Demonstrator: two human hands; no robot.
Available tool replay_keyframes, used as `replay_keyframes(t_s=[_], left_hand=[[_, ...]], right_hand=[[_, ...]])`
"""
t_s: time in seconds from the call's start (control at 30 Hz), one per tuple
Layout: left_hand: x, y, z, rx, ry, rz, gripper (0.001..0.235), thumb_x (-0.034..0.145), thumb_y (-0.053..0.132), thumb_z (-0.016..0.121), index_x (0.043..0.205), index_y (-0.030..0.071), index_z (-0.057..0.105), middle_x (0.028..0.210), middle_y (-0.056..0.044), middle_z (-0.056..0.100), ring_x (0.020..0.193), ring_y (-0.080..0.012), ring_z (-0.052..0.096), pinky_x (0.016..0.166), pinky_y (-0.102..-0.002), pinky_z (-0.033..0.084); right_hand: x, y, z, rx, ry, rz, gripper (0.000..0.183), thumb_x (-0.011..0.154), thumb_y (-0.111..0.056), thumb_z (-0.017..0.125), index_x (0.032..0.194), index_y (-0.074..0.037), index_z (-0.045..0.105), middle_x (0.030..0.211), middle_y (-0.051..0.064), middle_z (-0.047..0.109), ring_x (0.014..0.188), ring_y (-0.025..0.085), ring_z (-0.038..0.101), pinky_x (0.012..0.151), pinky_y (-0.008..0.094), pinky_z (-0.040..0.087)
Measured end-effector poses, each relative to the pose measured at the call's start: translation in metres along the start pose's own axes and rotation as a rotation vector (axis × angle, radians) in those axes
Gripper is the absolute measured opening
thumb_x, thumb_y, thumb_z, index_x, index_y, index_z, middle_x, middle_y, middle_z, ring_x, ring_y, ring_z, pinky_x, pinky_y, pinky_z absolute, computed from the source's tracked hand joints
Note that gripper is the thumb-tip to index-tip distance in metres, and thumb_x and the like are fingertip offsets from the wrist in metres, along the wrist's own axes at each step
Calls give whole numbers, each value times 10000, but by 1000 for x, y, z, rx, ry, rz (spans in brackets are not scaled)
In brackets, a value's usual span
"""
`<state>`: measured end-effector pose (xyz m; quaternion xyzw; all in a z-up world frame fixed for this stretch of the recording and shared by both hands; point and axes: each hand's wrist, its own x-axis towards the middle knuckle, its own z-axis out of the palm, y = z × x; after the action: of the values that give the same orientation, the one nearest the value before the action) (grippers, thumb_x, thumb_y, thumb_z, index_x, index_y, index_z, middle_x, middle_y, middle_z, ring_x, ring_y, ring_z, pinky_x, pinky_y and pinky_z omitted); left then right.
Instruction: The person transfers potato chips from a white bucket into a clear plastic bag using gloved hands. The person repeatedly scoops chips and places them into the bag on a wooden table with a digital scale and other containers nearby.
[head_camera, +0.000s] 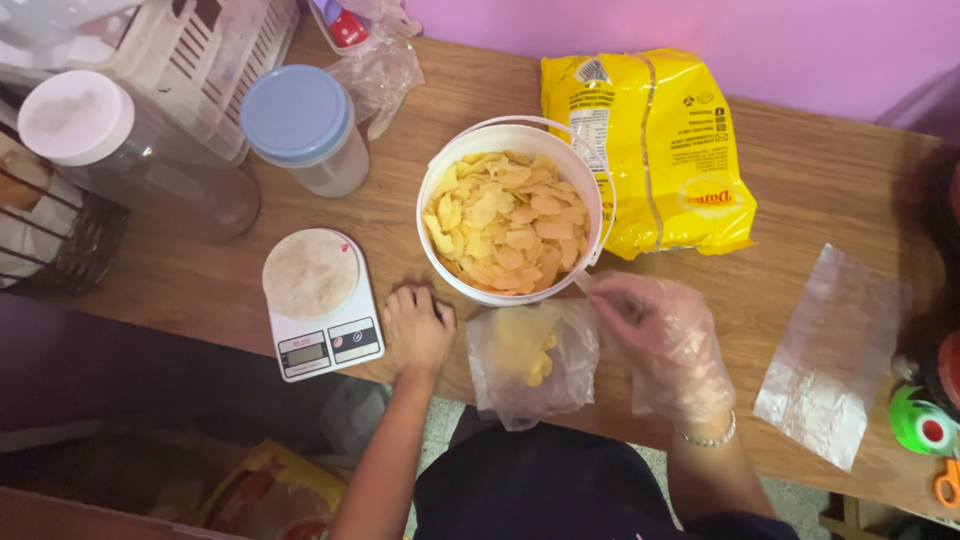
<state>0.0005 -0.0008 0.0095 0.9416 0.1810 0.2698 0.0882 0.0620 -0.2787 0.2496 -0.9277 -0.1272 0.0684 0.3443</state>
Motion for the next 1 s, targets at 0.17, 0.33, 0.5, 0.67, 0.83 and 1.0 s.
replay_keyframes(t_s=[0.17,0.33,0.5,0.67,0.83,1.0], left_hand=[[5,4,-7,-13,-3,-2,190,739,274,644,836,113,615,874,-112,567,851,-337,609,740,-457,506],[1,-1,0,-11,-1,-10,176,745,283,634,841,137,616,878,-97,561,861,-320,603,752,-442,504],[8,-1,0,-13,11,-17,171,744,290,628,844,152,608,877,-83,558,862,-306,601,755,-430,505],[9,2,-8,-17,28,-5,173,729,276,642,835,141,619,890,-91,563,875,-308,597,752,-427,502],[4,0,-4,-13,1,-7,170,734,281,634,838,148,612,900,-85,564,880,-307,596,752,-425,498],[7,2,-5,0,-6,-9,174,737,284,636,843,148,611,899,-86,567,880,-308,600,759,-427,497]], right_hand=[[49,-60,0,-362,-56,-495,165,910,-364,725,984,-224,774,906,81,757,836,327,719,738,477,593],[100,-76,42,-522,-119,-763,144,879,-319,691,923,-185,717,916,79,699,905,300,703,790,433,581],[111,-103,54,-693,-202,-738,223,848,-373,590,804,-177,687,844,73,689,896,296,707,778,425,585],[110,-103,57,-602,-247,-698,269,868,-456,574,805,-214,675,917,41,692,996,261,699,852,395,581],[114,-90,72,-483,-208,-757,233,872,-459,607,853,-255,718,961,23,697,1004,232,693,868,363,573],[115,-75,86,-501,22,-958,162,859,-405,636,803,-270,705,889,-4,665,904,229,669,792,374,576]])
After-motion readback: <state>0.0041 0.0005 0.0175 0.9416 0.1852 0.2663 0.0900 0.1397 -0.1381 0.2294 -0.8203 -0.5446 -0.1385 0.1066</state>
